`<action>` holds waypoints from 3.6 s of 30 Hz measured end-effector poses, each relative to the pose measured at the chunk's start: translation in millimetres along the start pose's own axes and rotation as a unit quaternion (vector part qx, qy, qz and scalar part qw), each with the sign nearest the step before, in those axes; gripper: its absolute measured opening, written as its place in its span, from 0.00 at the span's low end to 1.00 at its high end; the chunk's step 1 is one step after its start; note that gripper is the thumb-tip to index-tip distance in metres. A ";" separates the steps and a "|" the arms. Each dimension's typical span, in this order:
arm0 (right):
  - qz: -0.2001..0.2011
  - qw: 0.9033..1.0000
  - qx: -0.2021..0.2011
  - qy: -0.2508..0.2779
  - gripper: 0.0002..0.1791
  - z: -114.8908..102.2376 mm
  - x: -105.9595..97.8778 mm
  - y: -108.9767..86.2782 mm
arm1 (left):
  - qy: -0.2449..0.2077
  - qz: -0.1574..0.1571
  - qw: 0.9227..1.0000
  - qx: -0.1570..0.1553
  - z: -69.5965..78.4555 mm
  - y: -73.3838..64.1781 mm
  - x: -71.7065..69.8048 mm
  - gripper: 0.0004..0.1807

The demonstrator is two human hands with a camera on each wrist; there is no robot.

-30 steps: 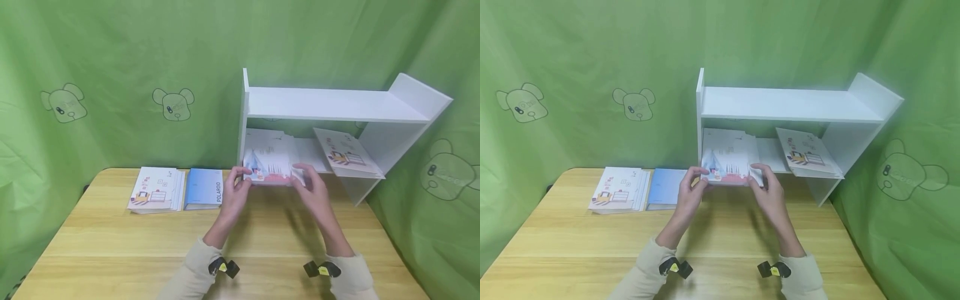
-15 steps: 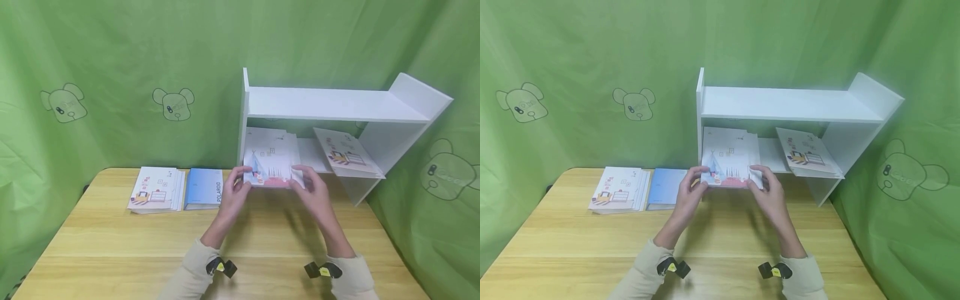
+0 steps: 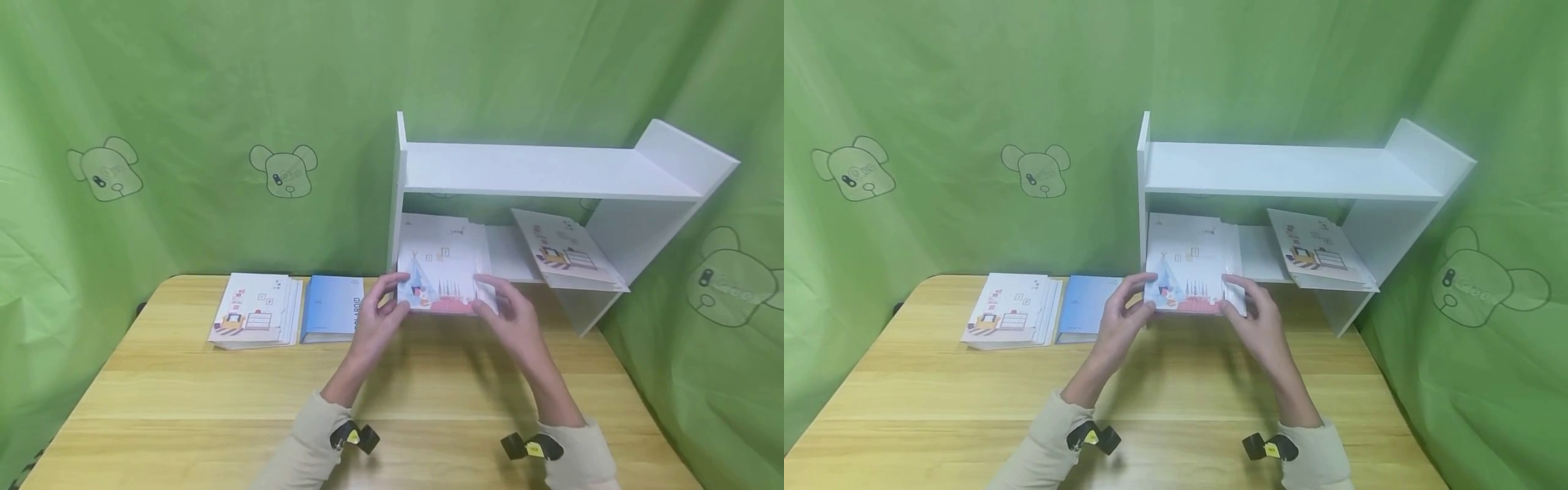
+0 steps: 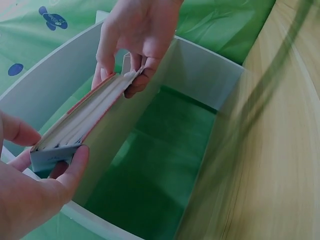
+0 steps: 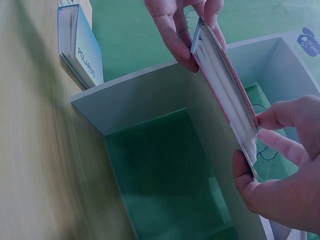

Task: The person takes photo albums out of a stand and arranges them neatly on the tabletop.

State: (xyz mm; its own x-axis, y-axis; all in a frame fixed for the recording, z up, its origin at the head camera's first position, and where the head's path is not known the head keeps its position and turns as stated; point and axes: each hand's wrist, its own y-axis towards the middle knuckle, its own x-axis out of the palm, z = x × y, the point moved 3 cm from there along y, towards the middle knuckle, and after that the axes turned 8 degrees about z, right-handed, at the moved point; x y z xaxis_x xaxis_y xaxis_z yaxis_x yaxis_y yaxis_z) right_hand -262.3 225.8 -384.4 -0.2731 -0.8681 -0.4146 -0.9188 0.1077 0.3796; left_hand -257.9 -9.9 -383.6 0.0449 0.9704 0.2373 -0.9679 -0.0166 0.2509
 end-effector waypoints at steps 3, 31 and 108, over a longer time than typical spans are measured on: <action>0.002 1.000 0.000 0.000 0.25 7.0 0.1 -0.6 | 0.010 -0.001 1.000 0.014 0.9 -1.3 -1.6 0.23; -0.019 1.000 0.009 -0.012 0.28 -34.2 -10.3 -31.1 | -0.004 -0.055 0.998 0.001 -4.4 -12.9 -9.7 0.24; -0.045 0.998 0.003 0.039 0.31 6.9 -12.5 -70.1 | 0.005 -0.093 0.995 0.044 -25.2 -54.8 -18.2 0.21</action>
State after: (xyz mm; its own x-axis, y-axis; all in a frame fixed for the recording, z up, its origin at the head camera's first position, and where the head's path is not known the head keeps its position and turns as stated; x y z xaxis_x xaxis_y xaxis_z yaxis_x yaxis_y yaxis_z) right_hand -196.4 232.4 -411.6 -0.1663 -0.9093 -0.3815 -0.9408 0.0304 0.3377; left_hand -211.8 -20.6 -425.3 0.2188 0.9608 0.1702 -0.9176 0.1433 0.3707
